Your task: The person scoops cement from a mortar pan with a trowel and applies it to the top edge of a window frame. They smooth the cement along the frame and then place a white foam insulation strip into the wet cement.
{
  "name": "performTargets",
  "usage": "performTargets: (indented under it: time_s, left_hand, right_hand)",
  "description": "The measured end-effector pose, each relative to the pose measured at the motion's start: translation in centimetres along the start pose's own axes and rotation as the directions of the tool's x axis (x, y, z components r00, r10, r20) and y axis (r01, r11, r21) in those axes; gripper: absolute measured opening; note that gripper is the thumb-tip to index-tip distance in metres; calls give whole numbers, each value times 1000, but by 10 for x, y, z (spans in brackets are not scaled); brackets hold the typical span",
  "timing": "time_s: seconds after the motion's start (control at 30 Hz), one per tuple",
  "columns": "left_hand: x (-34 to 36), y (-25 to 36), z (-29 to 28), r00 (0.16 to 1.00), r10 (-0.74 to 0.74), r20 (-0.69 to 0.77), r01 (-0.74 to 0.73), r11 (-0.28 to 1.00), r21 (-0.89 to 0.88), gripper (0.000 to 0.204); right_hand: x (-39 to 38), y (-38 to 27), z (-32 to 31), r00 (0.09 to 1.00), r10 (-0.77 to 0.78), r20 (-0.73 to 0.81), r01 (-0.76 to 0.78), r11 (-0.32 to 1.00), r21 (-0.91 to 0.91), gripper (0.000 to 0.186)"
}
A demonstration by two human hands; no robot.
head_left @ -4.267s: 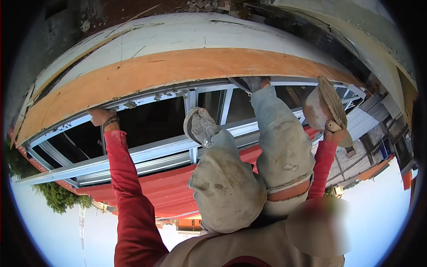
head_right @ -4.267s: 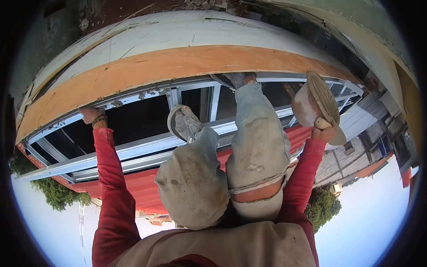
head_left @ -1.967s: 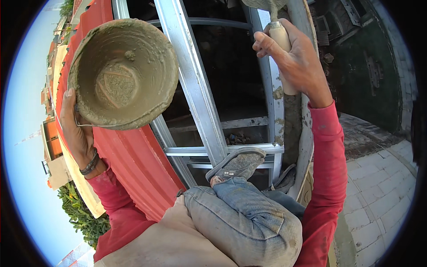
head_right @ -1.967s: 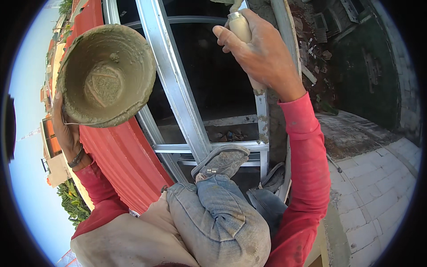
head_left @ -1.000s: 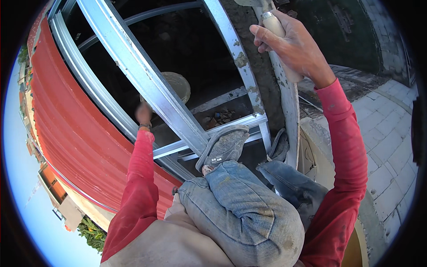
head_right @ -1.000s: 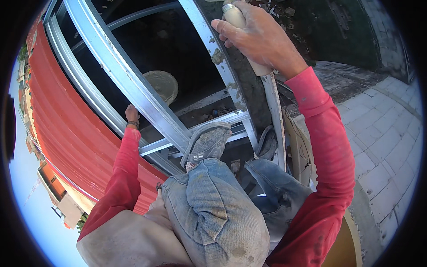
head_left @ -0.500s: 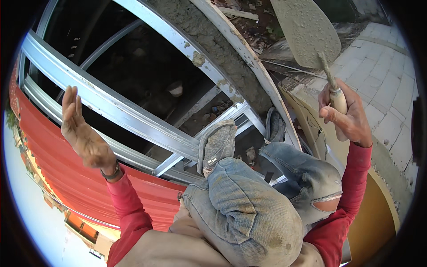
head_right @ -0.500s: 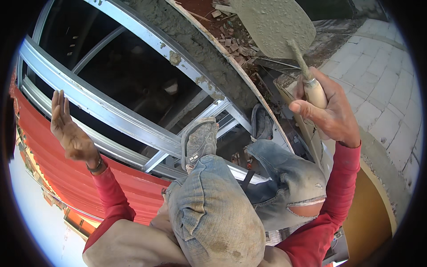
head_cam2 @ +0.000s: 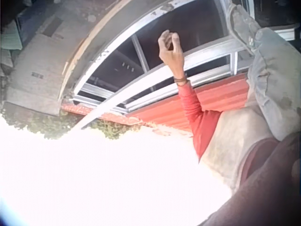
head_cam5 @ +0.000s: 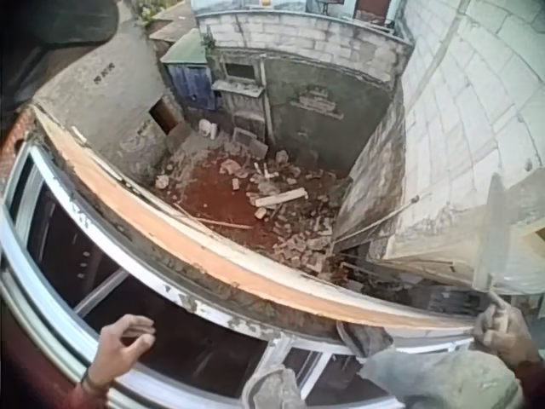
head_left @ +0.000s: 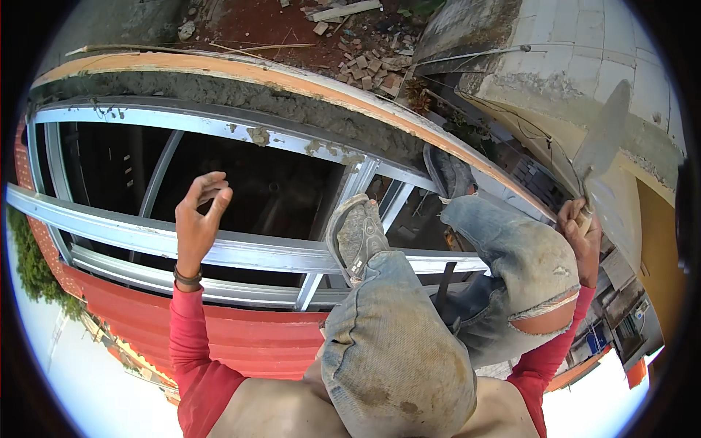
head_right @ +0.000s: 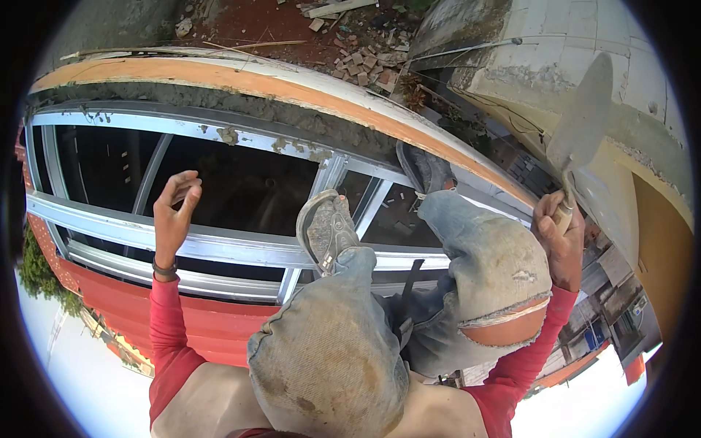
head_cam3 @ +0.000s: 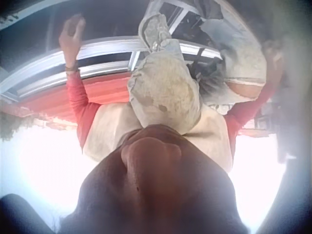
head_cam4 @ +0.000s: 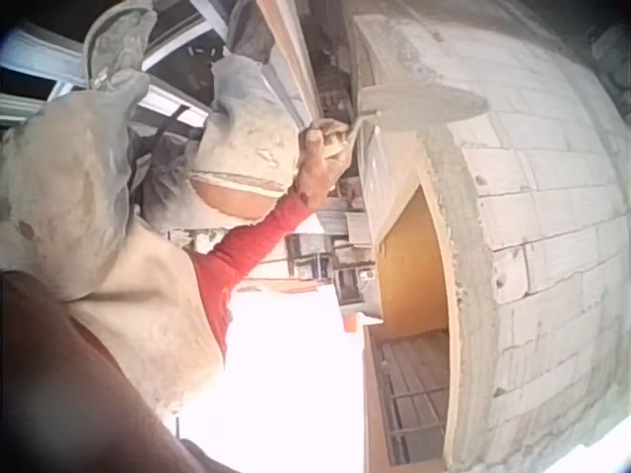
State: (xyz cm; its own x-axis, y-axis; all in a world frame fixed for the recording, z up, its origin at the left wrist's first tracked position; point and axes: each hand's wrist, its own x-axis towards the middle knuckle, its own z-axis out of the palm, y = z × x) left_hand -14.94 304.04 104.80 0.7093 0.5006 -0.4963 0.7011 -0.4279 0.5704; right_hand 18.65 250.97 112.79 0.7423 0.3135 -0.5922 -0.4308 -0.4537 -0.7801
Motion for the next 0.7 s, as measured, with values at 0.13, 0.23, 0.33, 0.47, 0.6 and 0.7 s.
performTargets:
  time_s: [0.13, 0.23, 0.33, 0.47, 0.6, 0.7]
  left_hand:
    - [14, 2, 31, 864, -482, -144, 200, 592, -780, 74]
    - [26, 41, 118, 873, -336, -353, 47, 779, -625, 91]
    - [54, 60, 188, 779, -134, -612, 44, 986, -160, 111]
    - [71, 48, 217, 696, -268, -666, 268, 958, -105, 117]
    - [86, 41, 215, 708, -229, -668, 279, 960, -35, 116]
    - [85, 47, 216, 648, -273, -711, 293, 951, -98, 114]
  right_hand:
    - [15, -24, -10, 996, -62, -67, 63, 998, 12, 35]
    - [33, -37, 4, 990, -138, -32, 137, 990, -29, 30]
    - [38, -53, 22, 992, -123, 6, 123, 992, -21, 28]
    - [40, -59, 21, 991, -123, 45, 124, 992, -35, 27]
    - [38, -63, 27, 991, -135, 14, 136, 989, -52, 27]
    - [40, -57, 35, 996, -91, 7, 91, 996, -12, 28]
